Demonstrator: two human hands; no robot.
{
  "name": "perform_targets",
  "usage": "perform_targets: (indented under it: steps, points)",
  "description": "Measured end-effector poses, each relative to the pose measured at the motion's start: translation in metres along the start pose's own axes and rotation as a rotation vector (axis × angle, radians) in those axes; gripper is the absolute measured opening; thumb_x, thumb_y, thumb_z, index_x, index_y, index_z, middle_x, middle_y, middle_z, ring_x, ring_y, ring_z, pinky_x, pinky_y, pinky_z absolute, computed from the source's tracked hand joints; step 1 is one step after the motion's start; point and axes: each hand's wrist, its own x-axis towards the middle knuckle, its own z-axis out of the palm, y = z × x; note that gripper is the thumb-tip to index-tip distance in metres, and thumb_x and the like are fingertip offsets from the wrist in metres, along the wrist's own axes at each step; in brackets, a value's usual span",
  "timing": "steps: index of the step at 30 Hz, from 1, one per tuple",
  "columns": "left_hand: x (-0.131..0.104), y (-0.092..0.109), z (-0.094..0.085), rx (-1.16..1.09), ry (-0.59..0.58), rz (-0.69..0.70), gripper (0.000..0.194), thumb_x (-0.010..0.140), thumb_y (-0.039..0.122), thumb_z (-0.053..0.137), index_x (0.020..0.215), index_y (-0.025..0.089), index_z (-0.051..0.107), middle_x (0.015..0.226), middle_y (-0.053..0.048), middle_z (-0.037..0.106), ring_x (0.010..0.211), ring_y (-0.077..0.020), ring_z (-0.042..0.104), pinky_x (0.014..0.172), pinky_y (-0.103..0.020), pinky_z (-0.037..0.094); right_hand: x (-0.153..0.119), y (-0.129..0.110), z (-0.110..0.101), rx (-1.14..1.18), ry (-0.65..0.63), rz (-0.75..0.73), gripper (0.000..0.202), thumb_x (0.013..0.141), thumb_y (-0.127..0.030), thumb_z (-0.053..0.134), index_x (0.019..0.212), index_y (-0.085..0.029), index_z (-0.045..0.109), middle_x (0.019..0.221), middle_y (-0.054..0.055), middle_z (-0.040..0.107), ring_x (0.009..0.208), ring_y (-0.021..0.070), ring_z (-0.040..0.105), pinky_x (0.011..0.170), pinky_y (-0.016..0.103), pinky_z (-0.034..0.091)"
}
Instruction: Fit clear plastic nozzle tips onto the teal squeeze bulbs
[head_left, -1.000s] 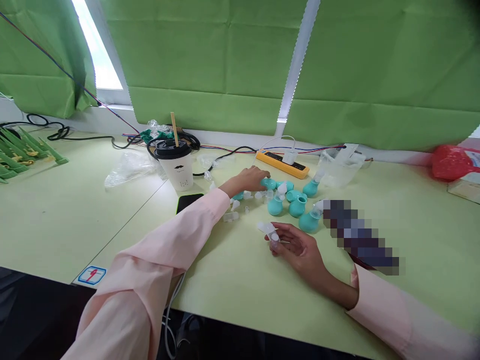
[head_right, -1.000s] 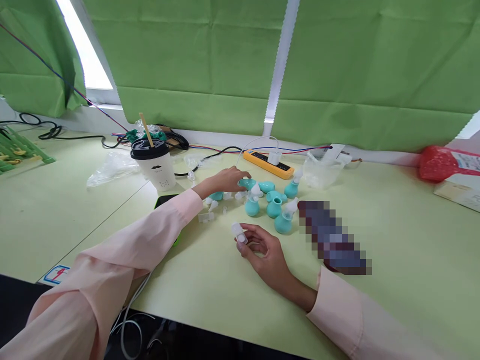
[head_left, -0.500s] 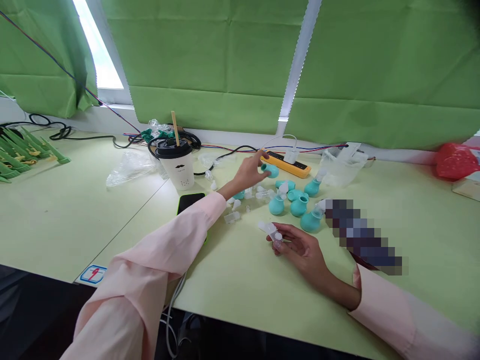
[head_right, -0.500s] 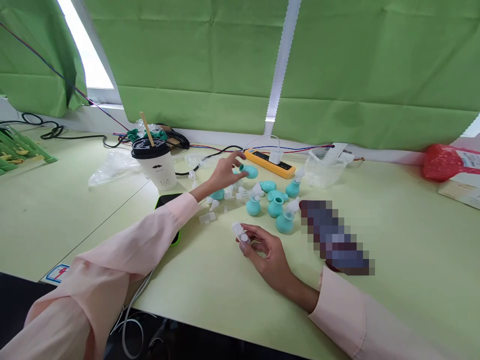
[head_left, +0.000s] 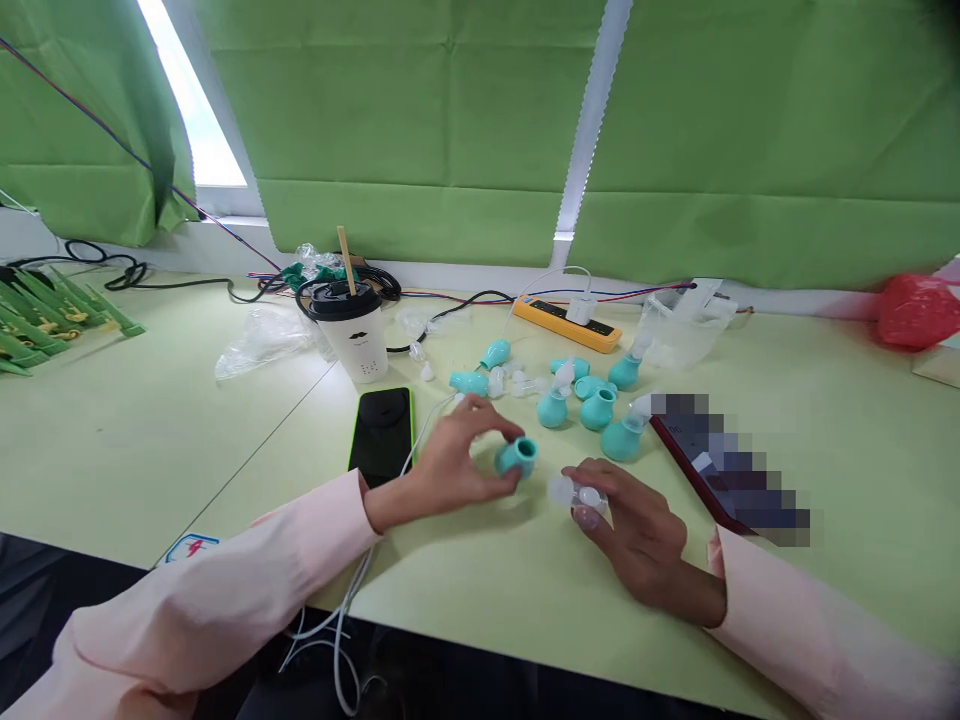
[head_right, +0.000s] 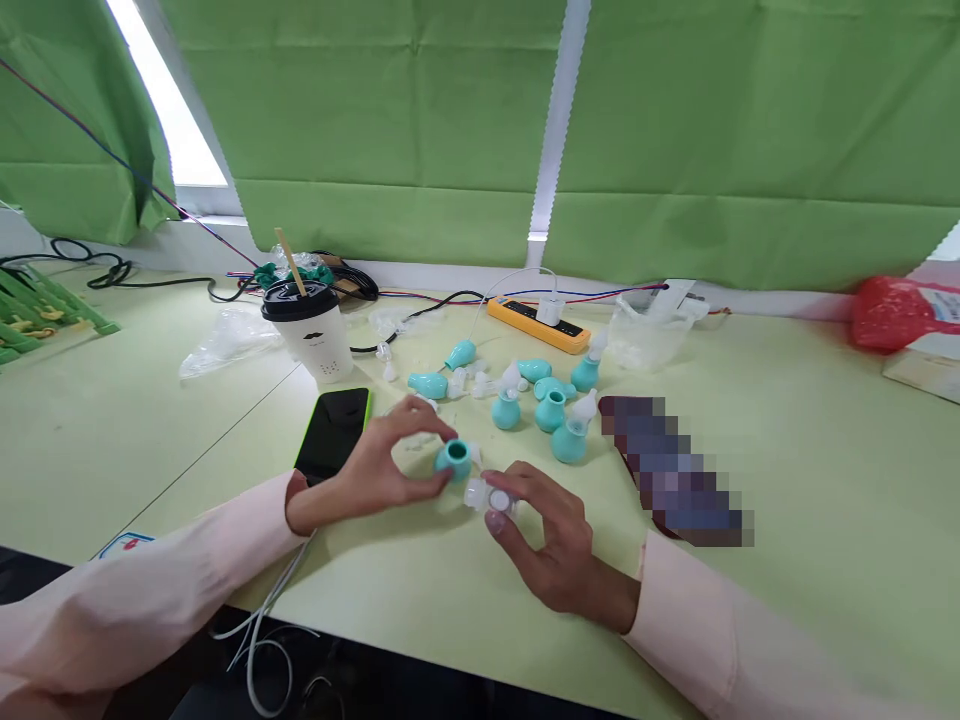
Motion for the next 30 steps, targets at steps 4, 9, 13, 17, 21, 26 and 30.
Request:
perform_targets:
  steps: [4,9,13,17,21,26,30]
  points:
    - [-0.017,0.002,0.012,0.035,-0.175,0.067,0.027,0.058,0.016,0.058,0.084,0.017,0.055,0.079,-0.003,0.055,0.078,-0.0160,0.048,0.076,-0.031,0.042,0.003,0.003,-0.003,-0.050,0.019,-0.054,0.039,0.069,-0.005,0.055,0.102,-0.025,0.053,0.075,0.002,0.058,0.073,0.0157,0.054,0.062,0.031,0.045]
    - [-0.019,-0.001,0.013,-0.021,-0.367,0.006,0.034,0.066,0.025,0.057,0.098,0.017,0.047,0.095,-0.006,0.049,0.087,-0.0155,0.048,0.076,-0.027,0.041,0.004,0.011,-0.007,-0.089,-0.010,0.016,0.034,0.066,-0.006,0.060,0.095,-0.024,0.056,0.074,0.001,0.061,0.065,0.0132,0.056,0.056,0.027,0.046]
    - [-0.022,0.002,0.011,-0.007,-0.422,0.003,0.026,0.075,0.024,0.048,0.100,0.017,0.045,0.091,-0.004,0.052,0.081,-0.0138,0.049,0.073,-0.025,0.040,0.001,0.011,-0.011,-0.127,-0.027,-0.003,0.032,0.067,-0.009,0.061,0.094,-0.024,0.057,0.074,0.001,0.064,0.068,0.0149,0.059,0.059,0.028,0.048]
    - [-0.024,0.002,0.011,0.008,-0.390,-0.052,0.023,0.073,0.023,0.048,0.096,0.017,0.048,0.081,-0.002,0.054,0.069,-0.0122,0.049,0.063,-0.022,0.039,-0.002,0.009,-0.011,-0.155,-0.054,0.051,0.029,0.066,-0.014,0.062,0.093,-0.026,0.058,0.076,0.001,0.066,0.072,0.0180,0.061,0.066,0.033,0.051]
    - [-0.024,0.001,0.012,-0.065,-0.376,-0.161,0.027,0.070,0.036,0.056,0.090,0.018,0.052,0.075,0.001,0.056,0.064,-0.0107,0.049,0.060,-0.021,0.039,-0.004,0.007,-0.010,-0.173,-0.128,0.066,0.032,0.066,-0.017,0.063,0.095,-0.028,0.057,0.081,0.001,0.066,0.074,0.0189,0.062,0.067,0.035,0.051]
    - [-0.023,0.000,0.012,-0.145,-0.414,-0.206,0.029,0.070,0.038,0.056,0.090,0.017,0.055,0.075,0.000,0.059,0.064,-0.0102,0.051,0.060,-0.020,0.040,0.000,0.004,-0.013,-0.270,-0.194,-0.078,0.035,0.070,-0.014,0.059,0.101,-0.029,0.056,0.079,0.000,0.066,0.071,0.0165,0.061,0.061,0.031,0.051]
    - [-0.023,-0.001,0.012,-0.181,-0.427,-0.179,0.031,0.069,0.037,0.057,0.092,0.016,0.056,0.082,-0.001,0.062,0.073,-0.0123,0.055,0.068,-0.022,0.042,0.005,0.005,-0.017,-0.319,-0.330,-0.253,0.042,0.072,-0.010,0.055,0.110,-0.027,0.050,0.081,0.002,0.065,0.072,0.0151,0.060,0.059,0.028,0.050]
